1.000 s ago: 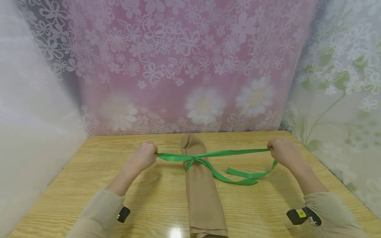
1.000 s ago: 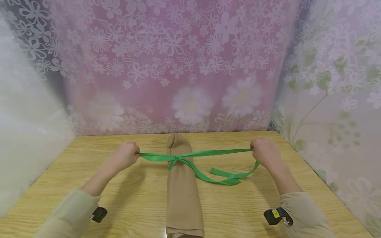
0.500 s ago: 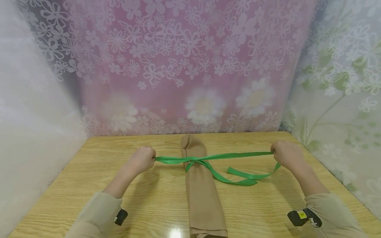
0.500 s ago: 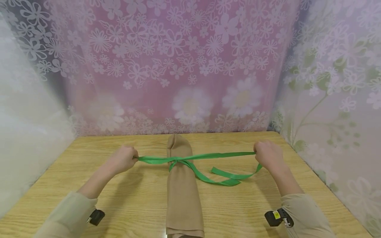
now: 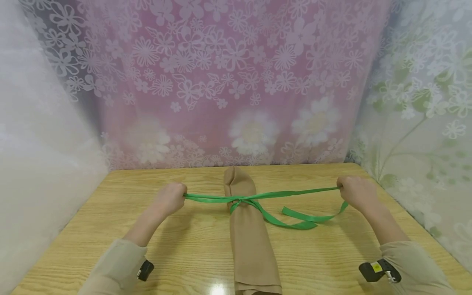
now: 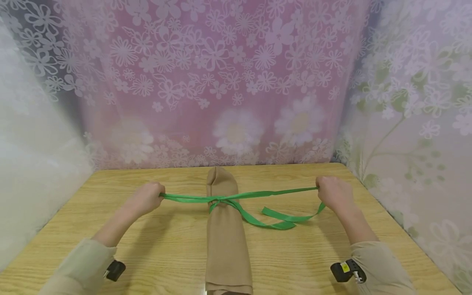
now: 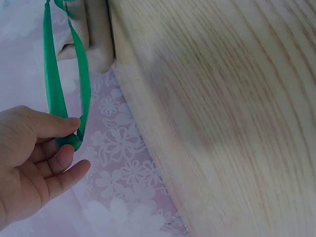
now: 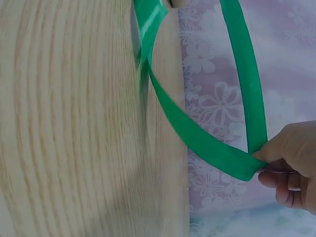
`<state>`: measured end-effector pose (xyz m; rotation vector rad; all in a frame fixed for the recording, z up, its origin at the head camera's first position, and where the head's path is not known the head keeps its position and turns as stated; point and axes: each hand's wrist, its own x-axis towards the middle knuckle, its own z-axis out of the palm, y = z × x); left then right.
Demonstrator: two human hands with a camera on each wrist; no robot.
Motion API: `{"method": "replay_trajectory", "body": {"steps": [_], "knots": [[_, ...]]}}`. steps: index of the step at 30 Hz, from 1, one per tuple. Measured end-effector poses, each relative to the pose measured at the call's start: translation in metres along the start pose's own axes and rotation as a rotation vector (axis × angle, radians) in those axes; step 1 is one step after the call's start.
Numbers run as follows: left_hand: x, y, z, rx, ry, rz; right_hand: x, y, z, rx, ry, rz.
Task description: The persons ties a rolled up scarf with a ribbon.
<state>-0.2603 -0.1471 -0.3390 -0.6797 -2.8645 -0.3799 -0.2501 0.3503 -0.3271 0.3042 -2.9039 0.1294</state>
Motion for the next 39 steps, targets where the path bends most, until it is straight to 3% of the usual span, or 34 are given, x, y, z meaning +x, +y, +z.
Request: {"method": "replay_trajectory", "body": {"steps": [10, 17, 21, 32, 39], "knots": [[-0.003, -0.017, -0.006, 0.042, 0.02, -0.082, -0.002, 0.006, -0.004, -0.023, 0.042, 0.012], [-0.01, -0.031, -0.008, 0.128, 0.117, -0.045, -0.002, 0.012, -0.008, -0.002, 0.008, 0.039], [-0.011, -0.036, -0.013, 0.148, 0.144, -0.066, 0.0, 0.018, -0.01, -0.004, 0.005, 0.048], [-0.018, -0.051, -0.033, 0.142, 0.045, -0.191, -0.001, 0.029, -0.016, -0.021, -0.02, 0.091], [-0.026, -0.063, -0.04, 0.18, 0.089, -0.185, -0.004, 0.033, -0.014, -0.009, -0.001, 0.089]]}}
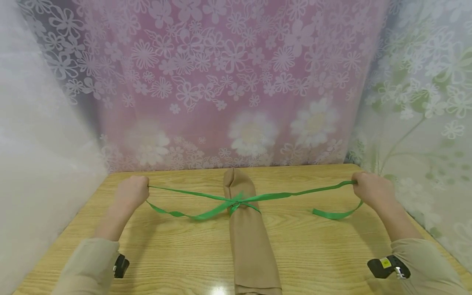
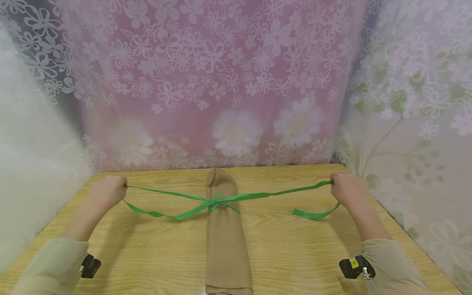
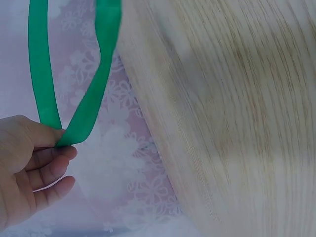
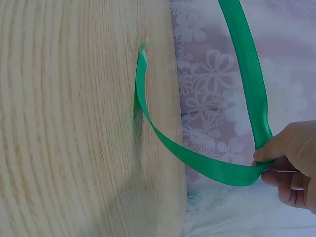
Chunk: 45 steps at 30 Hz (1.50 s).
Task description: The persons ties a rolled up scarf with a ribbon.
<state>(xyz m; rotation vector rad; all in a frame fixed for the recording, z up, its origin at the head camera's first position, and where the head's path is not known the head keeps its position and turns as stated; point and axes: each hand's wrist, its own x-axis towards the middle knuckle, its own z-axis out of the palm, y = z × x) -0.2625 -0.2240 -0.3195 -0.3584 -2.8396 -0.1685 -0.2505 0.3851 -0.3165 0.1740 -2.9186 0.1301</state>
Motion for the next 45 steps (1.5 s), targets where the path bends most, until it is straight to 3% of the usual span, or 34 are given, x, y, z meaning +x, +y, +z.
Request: {"method": "replay_trajectory", "body": {"steps": [7, 14, 20, 24, 35, 45], "knots": [[-0.002, -0.014, -0.009, 0.061, -0.042, -0.062, 0.001, 0.005, -0.003, -0.021, -0.005, 0.0], [-0.007, -0.025, -0.016, 0.139, 0.029, -0.011, 0.0, 0.015, -0.005, -0.078, 0.031, -0.037], [-0.009, -0.032, -0.015, 0.163, 0.043, -0.013, -0.003, 0.019, -0.007, -0.11, 0.045, -0.031], [-0.01, -0.033, -0.012, 0.158, 0.006, -0.016, -0.004, 0.021, -0.007, -0.115, 0.02, -0.017], [-0.011, -0.032, -0.004, 0.179, -0.204, -0.044, -0.008, 0.024, 0.007, -0.114, -0.137, 0.029], [-0.012, -0.032, 0.007, 0.185, -0.277, -0.06, -0.011, 0.029, 0.019, -0.107, -0.253, 0.056]]}}
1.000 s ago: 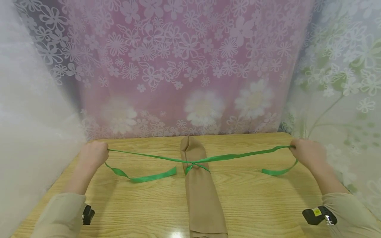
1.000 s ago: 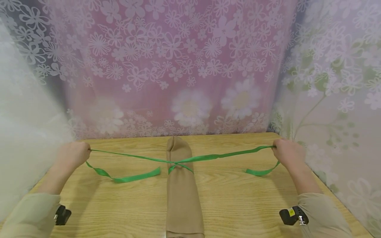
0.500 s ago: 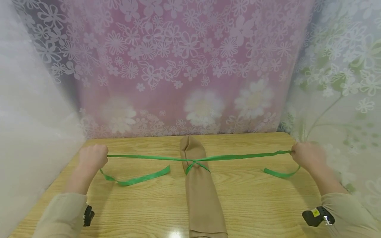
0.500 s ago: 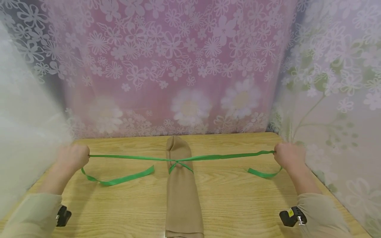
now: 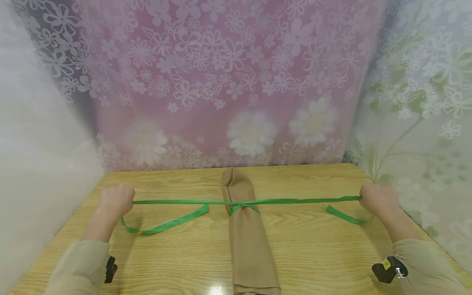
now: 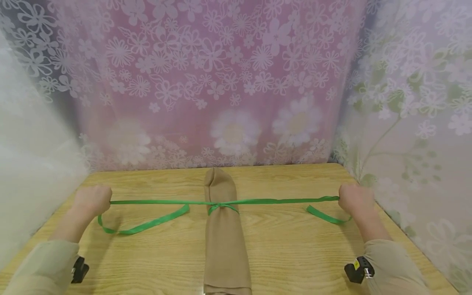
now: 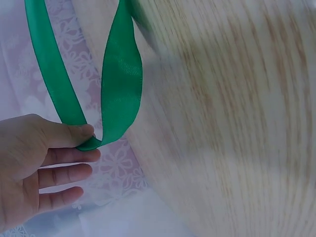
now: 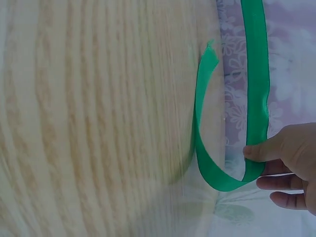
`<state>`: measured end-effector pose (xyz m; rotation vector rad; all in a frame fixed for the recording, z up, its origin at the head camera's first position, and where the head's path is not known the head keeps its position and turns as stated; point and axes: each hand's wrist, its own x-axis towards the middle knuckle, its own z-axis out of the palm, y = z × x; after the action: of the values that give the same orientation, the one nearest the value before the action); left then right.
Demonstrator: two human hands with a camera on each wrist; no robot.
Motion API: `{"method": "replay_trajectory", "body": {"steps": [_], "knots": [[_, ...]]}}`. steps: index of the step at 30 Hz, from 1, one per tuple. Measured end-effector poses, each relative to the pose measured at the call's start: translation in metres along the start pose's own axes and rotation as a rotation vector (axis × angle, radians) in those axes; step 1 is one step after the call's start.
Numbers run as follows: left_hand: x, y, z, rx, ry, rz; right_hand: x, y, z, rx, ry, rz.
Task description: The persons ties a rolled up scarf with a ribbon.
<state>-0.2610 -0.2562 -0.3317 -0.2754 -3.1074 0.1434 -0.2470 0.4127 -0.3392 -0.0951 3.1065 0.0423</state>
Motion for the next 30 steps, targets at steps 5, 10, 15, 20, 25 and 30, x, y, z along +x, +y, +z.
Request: {"method": "replay_trajectory", "body": {"steps": [5, 10, 15, 20, 25, 30], "knots": [[0.0001, -0.0013, 0.0016, 0.015, -0.024, 0.01, 0.0006, 0.0017, 0.0024, -0.027, -0.012, -0.002], [0.0, -0.0015, 0.0011, 0.026, -0.031, 0.021, 0.0024, 0.0039, 0.005, -0.036, 0.001, -0.002], [-0.002, -0.0047, 0.0032, 0.03, -0.006, 0.032, 0.0035, 0.0056, 0.0068, -0.047, 0.008, -0.002], [-0.0027, -0.0063, 0.0041, 0.028, 0.018, 0.035, 0.0033, 0.0054, 0.0062, -0.05, 0.0, -0.003], [-0.0043, -0.0066, 0.0014, 0.016, 0.02, 0.039, 0.0036, 0.0067, 0.0076, -0.039, -0.003, 0.003], [-0.0043, -0.0085, 0.0015, 0.013, 0.031, 0.036, 0.0049, 0.0066, 0.0069, -0.035, -0.024, 0.007]]}}
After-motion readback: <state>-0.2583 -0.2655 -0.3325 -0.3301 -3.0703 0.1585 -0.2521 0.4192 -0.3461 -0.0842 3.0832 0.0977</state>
